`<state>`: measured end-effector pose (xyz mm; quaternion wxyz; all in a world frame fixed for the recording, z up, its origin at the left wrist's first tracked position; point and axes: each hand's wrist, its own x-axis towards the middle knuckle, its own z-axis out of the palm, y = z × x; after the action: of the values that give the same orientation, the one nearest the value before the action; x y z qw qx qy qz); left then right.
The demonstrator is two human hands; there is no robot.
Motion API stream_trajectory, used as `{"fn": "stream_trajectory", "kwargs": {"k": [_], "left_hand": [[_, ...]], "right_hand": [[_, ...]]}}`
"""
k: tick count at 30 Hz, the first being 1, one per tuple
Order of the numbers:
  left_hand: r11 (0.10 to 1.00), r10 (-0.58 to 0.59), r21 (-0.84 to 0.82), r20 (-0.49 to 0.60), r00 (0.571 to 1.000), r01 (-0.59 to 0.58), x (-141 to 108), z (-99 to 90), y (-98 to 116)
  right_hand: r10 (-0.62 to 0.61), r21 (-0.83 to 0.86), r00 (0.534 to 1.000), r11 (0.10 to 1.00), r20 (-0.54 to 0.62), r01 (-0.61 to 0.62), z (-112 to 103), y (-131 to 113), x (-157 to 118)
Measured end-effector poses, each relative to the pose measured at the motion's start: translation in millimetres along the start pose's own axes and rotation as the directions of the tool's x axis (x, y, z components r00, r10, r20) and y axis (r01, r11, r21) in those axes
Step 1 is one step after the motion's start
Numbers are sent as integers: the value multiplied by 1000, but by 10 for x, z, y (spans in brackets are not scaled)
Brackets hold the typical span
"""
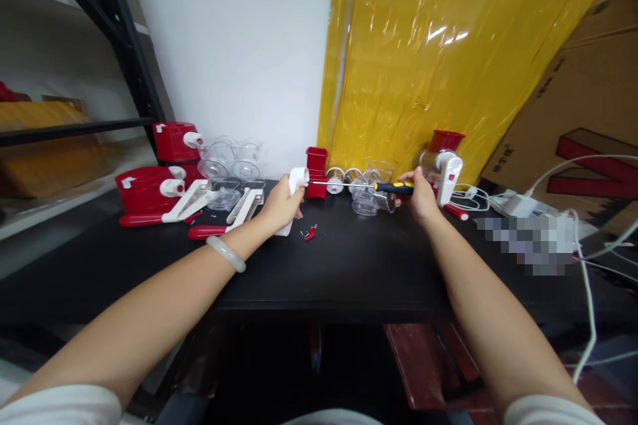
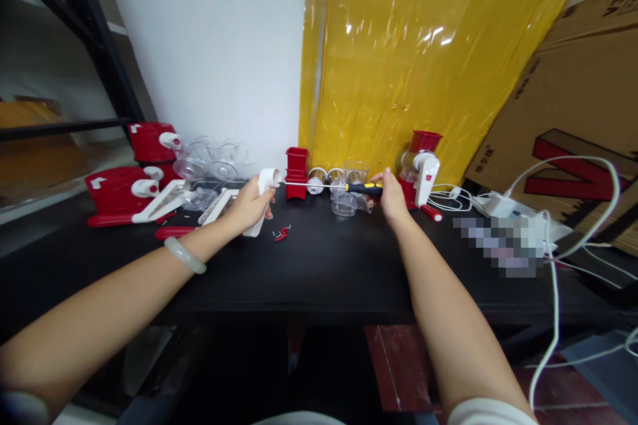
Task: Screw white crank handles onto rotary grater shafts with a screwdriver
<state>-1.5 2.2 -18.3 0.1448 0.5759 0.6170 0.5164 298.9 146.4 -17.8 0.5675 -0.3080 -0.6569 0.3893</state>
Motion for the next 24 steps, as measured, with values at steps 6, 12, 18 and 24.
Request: {"fn": "stream_trajectory", "kwargs": {"k": [6, 12, 18, 24], "left_hand": [[1000, -16, -4, -1, 1000, 16, -12, -2, 21], [1000, 1, -17, 0, 1000, -1, 15, -2, -28], [999, -17, -40, -8, 1000, 16, 17, -5, -23], [1000, 7, 9, 6, 1000, -7, -29, -9, 44]], "right_hand": [[45, -55, 999, 997, -25, -46, 16, -71, -64], [-32, -51, 999, 998, -38, 30, 10, 1, -26], [-9, 151, 1000, 988, -19, 12, 32, 6, 2], [1, 324, 1000, 946, 23, -9, 34, -105, -55]]}}
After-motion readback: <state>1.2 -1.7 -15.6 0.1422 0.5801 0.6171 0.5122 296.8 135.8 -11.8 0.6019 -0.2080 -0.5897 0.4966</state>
